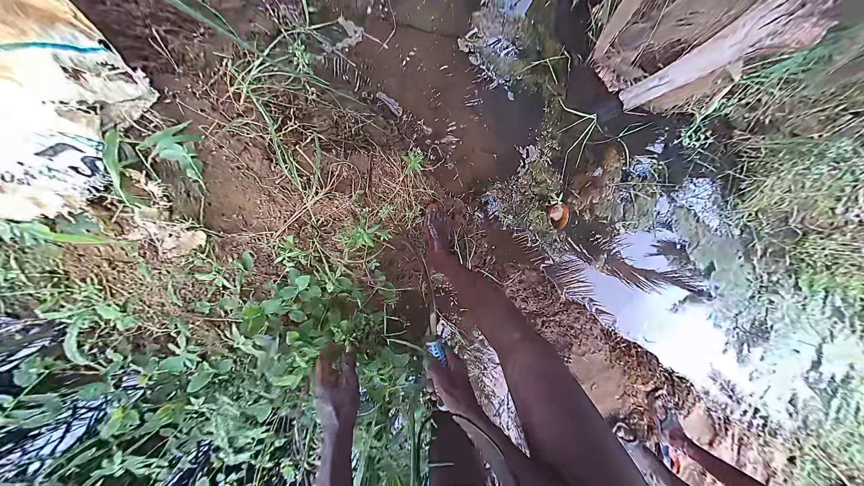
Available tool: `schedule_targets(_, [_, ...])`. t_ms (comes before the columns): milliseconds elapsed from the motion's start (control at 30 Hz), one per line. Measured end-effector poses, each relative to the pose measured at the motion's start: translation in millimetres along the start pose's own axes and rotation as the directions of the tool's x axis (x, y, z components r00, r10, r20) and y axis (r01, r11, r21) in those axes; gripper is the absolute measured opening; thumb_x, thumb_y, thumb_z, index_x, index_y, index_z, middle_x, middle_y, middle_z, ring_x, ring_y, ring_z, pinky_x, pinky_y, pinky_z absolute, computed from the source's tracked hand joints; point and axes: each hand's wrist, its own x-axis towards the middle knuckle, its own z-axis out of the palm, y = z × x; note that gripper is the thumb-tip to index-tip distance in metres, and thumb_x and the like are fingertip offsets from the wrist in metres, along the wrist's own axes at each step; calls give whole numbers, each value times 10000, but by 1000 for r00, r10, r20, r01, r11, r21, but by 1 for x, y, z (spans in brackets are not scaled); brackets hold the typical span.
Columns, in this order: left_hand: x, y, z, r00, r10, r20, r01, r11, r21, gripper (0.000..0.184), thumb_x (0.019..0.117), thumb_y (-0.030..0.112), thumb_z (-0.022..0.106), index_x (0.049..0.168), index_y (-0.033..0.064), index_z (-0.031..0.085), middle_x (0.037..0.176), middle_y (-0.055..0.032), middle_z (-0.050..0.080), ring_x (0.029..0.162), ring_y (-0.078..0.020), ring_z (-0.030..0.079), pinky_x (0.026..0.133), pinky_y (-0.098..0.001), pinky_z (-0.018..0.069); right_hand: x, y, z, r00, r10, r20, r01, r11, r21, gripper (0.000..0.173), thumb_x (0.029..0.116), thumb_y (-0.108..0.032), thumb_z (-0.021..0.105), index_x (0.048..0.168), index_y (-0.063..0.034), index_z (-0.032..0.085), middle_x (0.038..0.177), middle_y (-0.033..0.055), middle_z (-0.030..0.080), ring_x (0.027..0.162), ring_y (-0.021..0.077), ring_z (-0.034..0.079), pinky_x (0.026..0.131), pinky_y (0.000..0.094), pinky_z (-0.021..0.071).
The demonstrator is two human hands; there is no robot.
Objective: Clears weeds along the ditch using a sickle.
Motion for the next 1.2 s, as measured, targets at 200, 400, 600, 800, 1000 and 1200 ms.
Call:
schedule_targets(200, [77, 82, 72, 932, 212, 295, -313, 882, 352, 570, 1007, 293, 636, 1447, -46, 509, 1398, -325, 547, 1341, -526, 471, 1123, -675, 337, 32, -60, -3, 989, -36, -141, 99, 876, 472, 308, 1084, -228, 427, 1247, 23, 500, 758, 48, 564, 525, 120, 561, 481, 281, 529])
schedule_targets(400, [187, 190, 137, 892, 319, 319, -439, 777, 451, 691, 1005, 351, 639, 1544, 13, 370, 1400, -358, 510, 1308, -567, 474, 1049, -740, 371, 54, -82, -5, 992, 14, -122, 59, 818, 572, 344, 1092, -226, 429, 1343, 6, 468, 780, 76, 582, 540, 141, 591, 473, 294, 547])
schedule_targets(600, [267, 247, 190, 886, 308, 347, -463, 634, 619, 709, 955, 371, 679, 1538, 69, 412, 1277, -371, 596, 1272, -589, 496, 1028, -771, 332, 76, -108, -4, 992, 54, -117, 43, 717, 696, 339, 1103, -233, 405, 1342, 1, 460, 743, 74, 610, 520, 140, 606, 451, 272, 536])
schedule_targets(800, [297, 254, 201, 873, 249, 418, -481, 577, 660, 363, 1076, 254, 444, 1268, 29, 655, 1236, -320, 644, 1224, -537, 570, 965, -746, 409, 127, -148, -2, 997, 33, -72, 38, 595, 803, 353, 1113, -324, 349, 1280, -39, 471, 713, 78, 589, 489, 155, 591, 416, 284, 521])
schedule_targets(1000, [303, 255, 182, 853, 330, 405, -519, 617, 591, 348, 1074, 216, 458, 1265, -5, 647, 1263, -345, 614, 1241, -553, 544, 1001, -748, 387, 188, -166, 39, 978, 3, 209, -190, 430, 883, 387, 1107, -423, 311, 1108, -101, 527, 681, 55, 558, 465, 149, 541, 397, 281, 479])
schedule_targets(1200, [281, 239, 151, 859, 399, 320, -511, 655, 556, 341, 1054, 174, 461, 1214, -78, 626, 1266, -346, 608, 1287, -545, 501, 1092, -740, 277, 107, -63, 61, 957, 114, 266, -284, 537, 795, 334, 1078, -351, 315, 1218, -107, 495, 640, 12, 547, 447, 118, 534, 405, 257, 475])
